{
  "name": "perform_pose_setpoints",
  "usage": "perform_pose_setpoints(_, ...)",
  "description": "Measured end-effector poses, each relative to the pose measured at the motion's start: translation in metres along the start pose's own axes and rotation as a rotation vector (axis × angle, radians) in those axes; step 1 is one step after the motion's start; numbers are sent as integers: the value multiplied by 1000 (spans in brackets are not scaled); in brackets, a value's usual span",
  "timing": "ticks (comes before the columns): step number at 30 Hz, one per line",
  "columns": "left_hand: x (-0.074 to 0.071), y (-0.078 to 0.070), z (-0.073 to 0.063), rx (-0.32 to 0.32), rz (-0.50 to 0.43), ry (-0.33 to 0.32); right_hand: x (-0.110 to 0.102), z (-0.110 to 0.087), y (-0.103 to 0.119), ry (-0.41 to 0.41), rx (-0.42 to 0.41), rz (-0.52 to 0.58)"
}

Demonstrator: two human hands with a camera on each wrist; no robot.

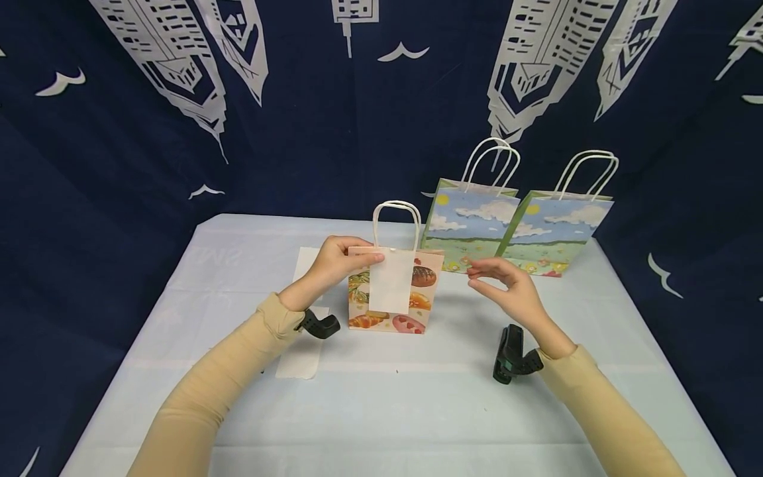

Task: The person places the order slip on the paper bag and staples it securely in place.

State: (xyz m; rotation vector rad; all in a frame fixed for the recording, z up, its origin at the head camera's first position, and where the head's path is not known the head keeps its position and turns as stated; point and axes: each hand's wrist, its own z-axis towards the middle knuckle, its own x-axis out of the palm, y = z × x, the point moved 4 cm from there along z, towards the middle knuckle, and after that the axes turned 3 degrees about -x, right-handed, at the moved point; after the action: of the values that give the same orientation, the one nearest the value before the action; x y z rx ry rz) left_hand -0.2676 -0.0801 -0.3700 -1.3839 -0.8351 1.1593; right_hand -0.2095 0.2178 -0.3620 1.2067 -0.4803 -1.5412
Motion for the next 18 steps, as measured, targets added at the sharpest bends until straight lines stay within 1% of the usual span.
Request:
perform_pose_setpoints(7,0,2,1,-4,-19,13,-8,-14,-10,-30,-21,9)
perform_pose_setpoints(10,0,2,1,-1,-23,19,-13,-22,-19,-46,-29,7)
perform_pose_setpoints(13,-1,2,2,-14,-16,17,-17,-30,-35,-63,-14,5)
perform_pose_setpoints(18,-1,2,2,-25,-9,15,-20,-41,-42,-66,12,-19)
